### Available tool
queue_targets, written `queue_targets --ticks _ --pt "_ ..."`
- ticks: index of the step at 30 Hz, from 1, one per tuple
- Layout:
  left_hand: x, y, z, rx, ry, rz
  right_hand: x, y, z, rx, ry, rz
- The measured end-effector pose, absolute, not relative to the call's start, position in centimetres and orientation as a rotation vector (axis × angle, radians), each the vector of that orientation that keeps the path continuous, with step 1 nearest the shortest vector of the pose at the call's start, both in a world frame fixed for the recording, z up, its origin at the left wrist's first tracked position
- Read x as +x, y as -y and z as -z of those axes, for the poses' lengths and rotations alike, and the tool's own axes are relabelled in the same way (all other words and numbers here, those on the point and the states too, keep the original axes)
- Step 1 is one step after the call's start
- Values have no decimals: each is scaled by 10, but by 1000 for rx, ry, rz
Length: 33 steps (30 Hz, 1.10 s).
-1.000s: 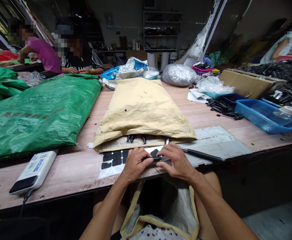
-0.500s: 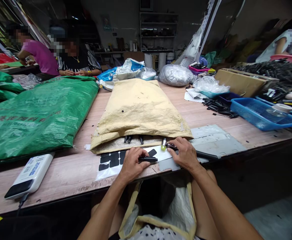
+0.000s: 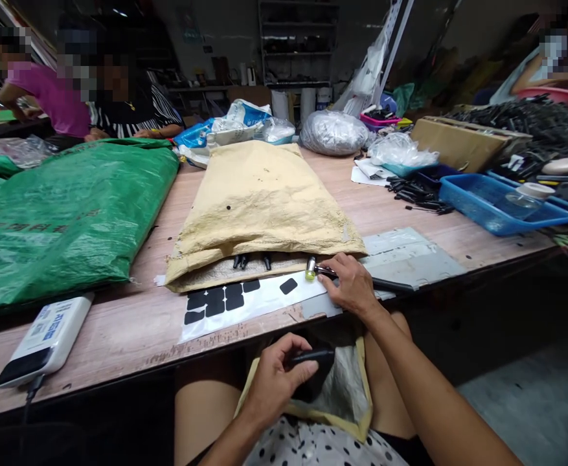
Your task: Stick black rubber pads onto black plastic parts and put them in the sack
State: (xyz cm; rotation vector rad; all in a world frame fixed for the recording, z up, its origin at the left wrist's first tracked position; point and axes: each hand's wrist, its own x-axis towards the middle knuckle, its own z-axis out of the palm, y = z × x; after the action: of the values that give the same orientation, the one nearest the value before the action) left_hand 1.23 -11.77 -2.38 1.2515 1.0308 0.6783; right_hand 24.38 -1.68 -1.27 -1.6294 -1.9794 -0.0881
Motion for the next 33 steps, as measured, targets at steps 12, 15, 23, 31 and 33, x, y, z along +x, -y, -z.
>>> queue_targets --ticks 12,15,23,31,33 --pt "11 116 29 1164 -1056 -739 244 17 14 -1613 1972 113" --pt "11 117 30 1182 -1063 -738 244 16 14 -1599 1967 110" --pt "2 119 26 1314 -1120 -743 243 63 -24 -1145 2118 -146" --pt "0 116 9 1461 -1151 -757 220 104 -13 -1154 2491 -463" --pt "-1 117 6 1476 -1163 -763 218 104 -8 -1129 2492 -480"
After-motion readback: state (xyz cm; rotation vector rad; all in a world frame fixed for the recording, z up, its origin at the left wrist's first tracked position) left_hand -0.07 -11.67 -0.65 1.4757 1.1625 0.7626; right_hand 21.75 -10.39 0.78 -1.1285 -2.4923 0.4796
